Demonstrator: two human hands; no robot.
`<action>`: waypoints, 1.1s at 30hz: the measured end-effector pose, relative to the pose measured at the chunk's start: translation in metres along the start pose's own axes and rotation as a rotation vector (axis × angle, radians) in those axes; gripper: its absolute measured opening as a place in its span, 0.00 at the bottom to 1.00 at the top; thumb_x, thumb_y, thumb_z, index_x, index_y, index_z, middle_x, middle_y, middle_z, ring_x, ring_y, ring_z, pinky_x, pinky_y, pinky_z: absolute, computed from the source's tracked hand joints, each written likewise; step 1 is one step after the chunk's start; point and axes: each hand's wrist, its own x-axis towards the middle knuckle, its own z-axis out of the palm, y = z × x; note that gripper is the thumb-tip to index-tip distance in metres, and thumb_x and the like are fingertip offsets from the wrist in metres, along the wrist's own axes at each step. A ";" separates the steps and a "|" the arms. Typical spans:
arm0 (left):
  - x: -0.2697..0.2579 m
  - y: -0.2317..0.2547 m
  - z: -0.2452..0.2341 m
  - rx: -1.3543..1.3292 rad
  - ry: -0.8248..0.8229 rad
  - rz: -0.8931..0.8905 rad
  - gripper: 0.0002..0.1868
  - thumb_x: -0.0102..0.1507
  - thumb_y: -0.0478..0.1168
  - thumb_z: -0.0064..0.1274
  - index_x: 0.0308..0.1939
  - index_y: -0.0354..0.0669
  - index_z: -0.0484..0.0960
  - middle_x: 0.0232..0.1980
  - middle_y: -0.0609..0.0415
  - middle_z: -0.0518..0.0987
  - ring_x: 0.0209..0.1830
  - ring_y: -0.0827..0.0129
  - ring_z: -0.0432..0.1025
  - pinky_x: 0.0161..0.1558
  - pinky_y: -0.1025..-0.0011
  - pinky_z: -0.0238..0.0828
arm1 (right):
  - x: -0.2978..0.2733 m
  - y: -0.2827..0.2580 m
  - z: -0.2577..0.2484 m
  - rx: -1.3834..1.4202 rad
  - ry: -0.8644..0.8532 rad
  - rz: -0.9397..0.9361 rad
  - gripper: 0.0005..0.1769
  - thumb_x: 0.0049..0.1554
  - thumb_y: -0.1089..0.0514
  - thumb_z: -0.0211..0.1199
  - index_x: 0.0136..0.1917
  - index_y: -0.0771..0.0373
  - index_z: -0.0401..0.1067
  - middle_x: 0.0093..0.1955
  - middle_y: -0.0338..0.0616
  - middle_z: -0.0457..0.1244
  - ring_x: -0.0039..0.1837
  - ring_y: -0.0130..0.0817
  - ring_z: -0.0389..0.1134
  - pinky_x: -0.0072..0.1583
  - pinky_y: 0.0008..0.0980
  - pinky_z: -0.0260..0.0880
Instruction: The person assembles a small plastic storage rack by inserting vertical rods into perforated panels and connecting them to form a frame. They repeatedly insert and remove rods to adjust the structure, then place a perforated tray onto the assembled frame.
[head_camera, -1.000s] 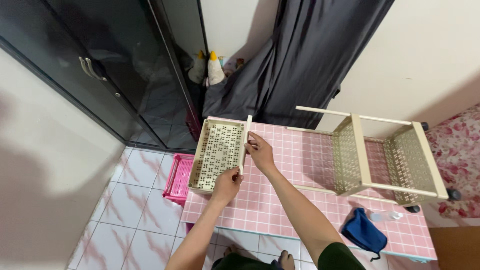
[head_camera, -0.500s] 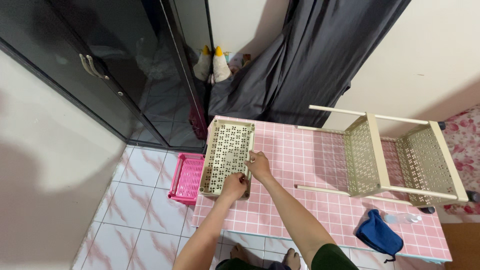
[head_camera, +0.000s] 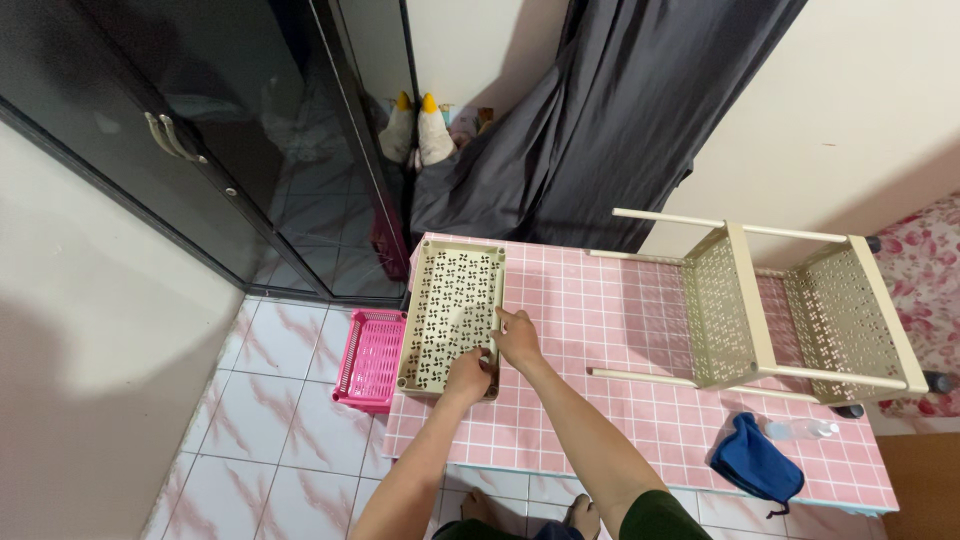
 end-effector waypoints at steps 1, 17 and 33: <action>0.000 -0.001 0.000 -0.002 -0.001 -0.001 0.18 0.59 0.33 0.54 0.53 0.40 0.83 0.40 0.41 0.85 0.43 0.51 0.81 0.48 0.59 0.77 | -0.001 -0.001 0.000 -0.006 -0.001 -0.001 0.35 0.51 0.59 0.71 0.72 0.53 0.70 0.51 0.51 0.62 0.52 0.45 0.68 0.56 0.40 0.71; -0.007 0.103 -0.046 0.323 0.169 0.428 0.27 0.62 0.39 0.57 0.66 0.38 0.73 0.67 0.35 0.70 0.68 0.42 0.64 0.65 0.54 0.64 | -0.011 -0.029 -0.098 -0.116 0.234 -0.198 0.30 0.58 0.54 0.65 0.72 0.62 0.67 0.66 0.56 0.64 0.64 0.52 0.67 0.65 0.42 0.69; 0.051 0.258 -0.008 0.579 0.291 0.768 0.28 0.65 0.42 0.53 0.68 0.40 0.72 0.74 0.38 0.65 0.77 0.44 0.55 0.72 0.49 0.54 | 0.012 0.014 -0.271 -0.411 0.544 -0.364 0.29 0.61 0.53 0.62 0.72 0.67 0.67 0.74 0.58 0.59 0.73 0.59 0.59 0.68 0.49 0.63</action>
